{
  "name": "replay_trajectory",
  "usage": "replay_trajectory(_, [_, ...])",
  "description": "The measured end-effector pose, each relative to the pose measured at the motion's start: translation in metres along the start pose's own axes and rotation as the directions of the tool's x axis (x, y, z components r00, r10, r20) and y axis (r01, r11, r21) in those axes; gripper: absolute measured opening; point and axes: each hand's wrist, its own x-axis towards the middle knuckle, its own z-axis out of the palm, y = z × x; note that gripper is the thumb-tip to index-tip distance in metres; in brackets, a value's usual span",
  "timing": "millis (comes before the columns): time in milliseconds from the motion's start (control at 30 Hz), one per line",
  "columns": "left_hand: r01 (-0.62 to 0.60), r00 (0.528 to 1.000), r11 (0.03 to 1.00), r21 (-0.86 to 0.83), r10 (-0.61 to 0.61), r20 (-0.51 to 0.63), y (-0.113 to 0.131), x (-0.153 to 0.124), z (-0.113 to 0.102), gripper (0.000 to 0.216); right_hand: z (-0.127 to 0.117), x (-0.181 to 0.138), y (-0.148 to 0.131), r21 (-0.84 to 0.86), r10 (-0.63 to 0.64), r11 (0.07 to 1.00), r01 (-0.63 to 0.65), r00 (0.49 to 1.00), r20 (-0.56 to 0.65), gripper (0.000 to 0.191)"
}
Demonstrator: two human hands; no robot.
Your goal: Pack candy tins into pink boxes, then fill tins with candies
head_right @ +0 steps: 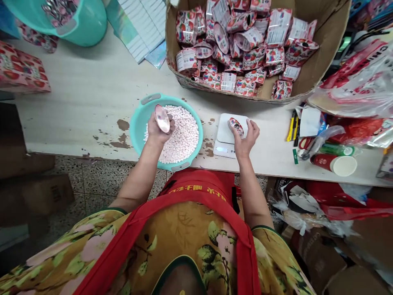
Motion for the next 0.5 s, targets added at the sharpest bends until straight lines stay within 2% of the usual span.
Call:
replay_trajectory(67, [0.030, 0.999, 0.999, -0.016, -0.031, -0.042, -0.003, 0.000, -0.013, 0.034, 0.000, -0.014, -0.035, 0.066, -0.002, 0.998, -0.001, 0.999, 0.046, 0.049])
replay_trajectory(133, [0.001, 0.998, 1.000, 0.018, 0.000, -0.063, -0.010, -0.005, -0.016, 0.031, 0.015, -0.033, -0.077, 0.182, 0.028, 0.981, -0.071, 0.973, 0.230, 0.045])
replay_trajectory(200, [-0.050, 0.997, 0.996, 0.068, 0.054, -0.050, -0.018, -0.014, -0.014, 0.029, 0.043, -0.051, -0.118, 0.255, 0.049, 0.948, -0.188, 0.883, 0.467, 0.055])
replay_trajectory(267, [-0.074, 0.997, 0.992, 0.099, 0.076, -0.017, -0.023, -0.023, -0.010, 0.030, 0.073, -0.064, -0.147, 0.232, 0.050, 0.939, -0.252, 0.771, 0.635, 0.064])
replay_trajectory(300, [-0.065, 0.998, 0.993, 0.102, 0.065, 0.002, -0.025, -0.025, -0.009, 0.031, 0.085, -0.067, -0.157, 0.206, 0.043, 0.947, -0.246, 0.733, 0.679, 0.063])
replay_trajectory(333, [-0.047, 0.999, 0.994, 0.095, 0.046, 0.013, -0.027, -0.026, -0.009, 0.033, 0.094, -0.070, -0.163, 0.182, 0.034, 0.958, -0.223, 0.716, 0.697, 0.058])
replay_trajectory(433, [0.019, 1.000, 0.999, 0.042, -0.019, -0.008, -0.034, -0.023, -0.012, 0.033, 0.107, -0.071, -0.161, 0.162, 0.032, 0.967, -0.195, 0.728, 0.685, 0.046])
replay_trajectory(500, [0.054, 0.998, 0.998, 0.028, -0.053, -0.024, -0.041, -0.019, -0.013, 0.027, 0.107, -0.070, -0.150, 0.201, 0.081, 0.932, -0.300, 0.717, 0.693, 0.049])
